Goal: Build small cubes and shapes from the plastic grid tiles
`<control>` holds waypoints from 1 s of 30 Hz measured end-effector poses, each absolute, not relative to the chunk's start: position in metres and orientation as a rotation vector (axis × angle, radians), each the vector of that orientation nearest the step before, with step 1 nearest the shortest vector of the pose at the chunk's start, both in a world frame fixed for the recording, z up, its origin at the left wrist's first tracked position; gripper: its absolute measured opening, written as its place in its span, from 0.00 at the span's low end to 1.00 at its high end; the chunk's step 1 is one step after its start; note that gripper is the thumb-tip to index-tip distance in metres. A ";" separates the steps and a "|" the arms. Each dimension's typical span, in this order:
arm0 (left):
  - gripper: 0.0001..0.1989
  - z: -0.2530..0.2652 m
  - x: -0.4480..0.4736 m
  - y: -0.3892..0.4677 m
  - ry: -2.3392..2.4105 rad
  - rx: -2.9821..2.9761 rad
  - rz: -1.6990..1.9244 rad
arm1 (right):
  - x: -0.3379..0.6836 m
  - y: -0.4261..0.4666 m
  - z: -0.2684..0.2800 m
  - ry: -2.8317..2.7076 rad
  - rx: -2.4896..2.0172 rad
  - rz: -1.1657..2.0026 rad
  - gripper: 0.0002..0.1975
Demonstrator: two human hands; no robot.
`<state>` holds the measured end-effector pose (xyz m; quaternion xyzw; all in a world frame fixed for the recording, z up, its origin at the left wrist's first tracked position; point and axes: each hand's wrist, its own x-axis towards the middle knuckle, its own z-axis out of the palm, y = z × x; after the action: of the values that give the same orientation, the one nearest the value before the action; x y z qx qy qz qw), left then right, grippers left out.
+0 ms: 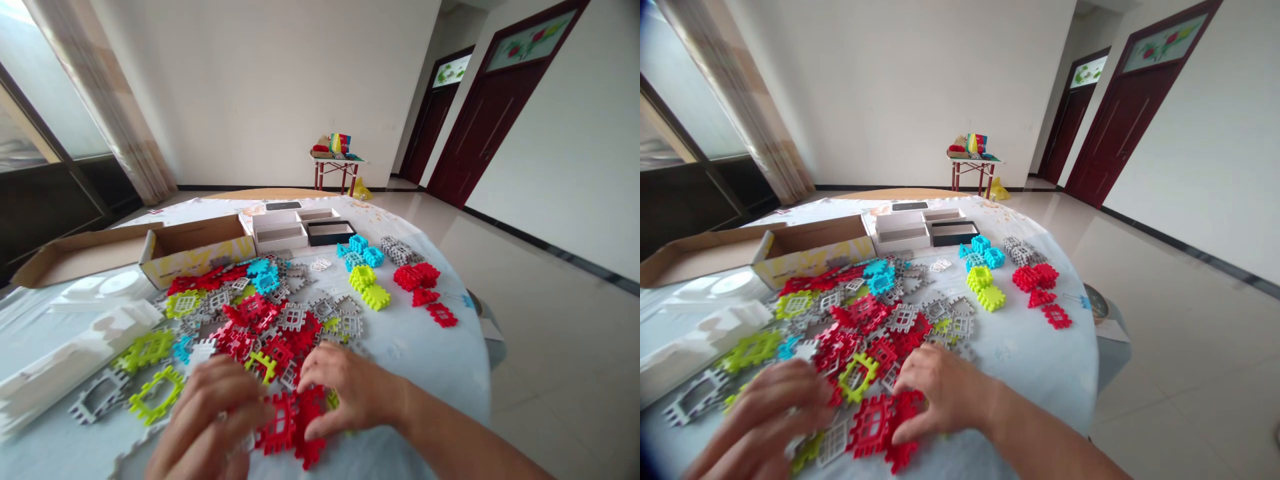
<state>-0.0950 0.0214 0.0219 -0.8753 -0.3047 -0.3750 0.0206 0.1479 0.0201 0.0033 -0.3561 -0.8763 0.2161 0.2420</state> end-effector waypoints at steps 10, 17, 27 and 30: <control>0.20 -0.008 -0.097 0.085 -0.941 -2.684 -0.856 | 0.133 0.018 -0.021 -2.530 -0.984 0.151 0.20; 0.17 -0.005 -0.110 0.092 -0.941 -2.678 -0.920 | 0.147 0.054 -0.013 -2.034 -1.306 0.281 0.12; 0.11 0.002 -0.115 0.094 -1.212 -2.650 -0.920 | 0.163 0.063 -0.026 -1.849 -1.448 0.087 0.18; 0.12 0.004 -0.114 0.097 -1.331 -2.640 -0.886 | 0.159 0.058 -0.029 -1.899 -1.496 0.108 0.25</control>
<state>-0.1145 0.0969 0.0042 -0.8550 -0.4311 -0.2869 0.0278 0.1592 0.0577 -0.0287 -0.5785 -0.7341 0.0418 0.3531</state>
